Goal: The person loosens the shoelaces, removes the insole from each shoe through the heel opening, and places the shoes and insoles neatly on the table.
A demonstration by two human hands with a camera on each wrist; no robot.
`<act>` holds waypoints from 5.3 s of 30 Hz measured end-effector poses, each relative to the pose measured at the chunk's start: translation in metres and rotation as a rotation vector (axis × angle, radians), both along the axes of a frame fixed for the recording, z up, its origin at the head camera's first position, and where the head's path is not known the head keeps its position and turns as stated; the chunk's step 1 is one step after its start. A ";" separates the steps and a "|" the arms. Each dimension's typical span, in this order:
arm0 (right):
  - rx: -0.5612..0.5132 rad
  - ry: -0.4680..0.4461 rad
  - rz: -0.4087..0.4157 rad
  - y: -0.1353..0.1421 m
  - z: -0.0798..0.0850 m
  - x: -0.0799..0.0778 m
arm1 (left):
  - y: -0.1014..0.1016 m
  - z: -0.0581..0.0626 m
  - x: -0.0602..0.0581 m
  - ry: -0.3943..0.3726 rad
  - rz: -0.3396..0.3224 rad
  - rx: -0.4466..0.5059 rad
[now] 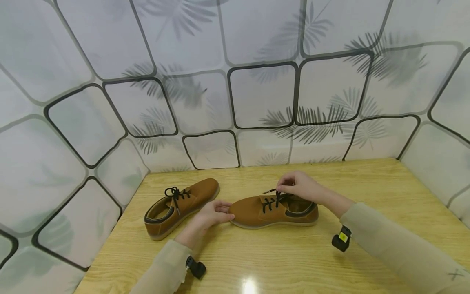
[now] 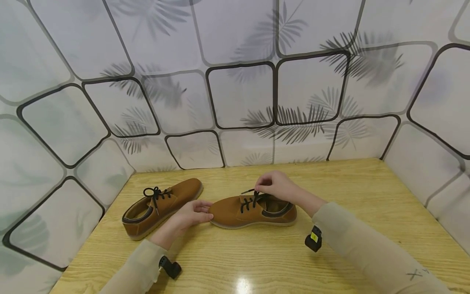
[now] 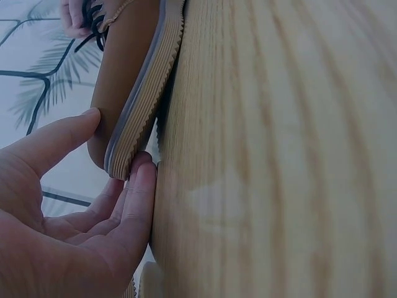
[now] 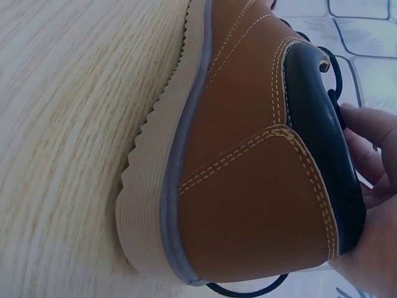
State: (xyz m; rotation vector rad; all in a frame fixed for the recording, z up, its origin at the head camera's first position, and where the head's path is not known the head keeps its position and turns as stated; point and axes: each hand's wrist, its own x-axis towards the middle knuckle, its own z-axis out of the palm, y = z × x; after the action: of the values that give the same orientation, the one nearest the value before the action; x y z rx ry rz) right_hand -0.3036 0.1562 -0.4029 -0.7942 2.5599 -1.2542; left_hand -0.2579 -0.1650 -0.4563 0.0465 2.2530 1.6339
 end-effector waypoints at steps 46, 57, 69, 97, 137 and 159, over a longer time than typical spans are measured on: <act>0.020 0.058 0.157 0.002 0.005 0.005 | -0.002 -0.003 0.000 0.018 -0.033 0.025; 0.015 0.035 0.111 0.001 0.002 0.002 | -0.003 -0.004 -0.001 0.014 -0.030 0.018; 0.004 0.041 -0.061 0.002 0.004 0.003 | -0.002 -0.004 -0.002 0.010 -0.019 0.018; 0.007 0.021 -0.003 0.006 0.003 0.002 | 0.000 -0.004 -0.001 0.005 0.008 -0.019; -0.036 -0.023 -0.066 0.006 0.002 0.002 | 0.000 -0.002 0.000 -0.006 0.011 -0.006; 0.012 0.027 0.115 0.006 0.001 0.002 | 0.000 -0.005 -0.003 -0.005 0.023 -0.016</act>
State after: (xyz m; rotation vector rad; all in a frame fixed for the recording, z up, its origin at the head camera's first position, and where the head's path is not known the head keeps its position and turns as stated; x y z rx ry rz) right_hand -0.3013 0.1619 -0.4014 -0.9476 2.5000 -1.2003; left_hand -0.2606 -0.1650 -0.4617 0.0132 2.2706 1.6256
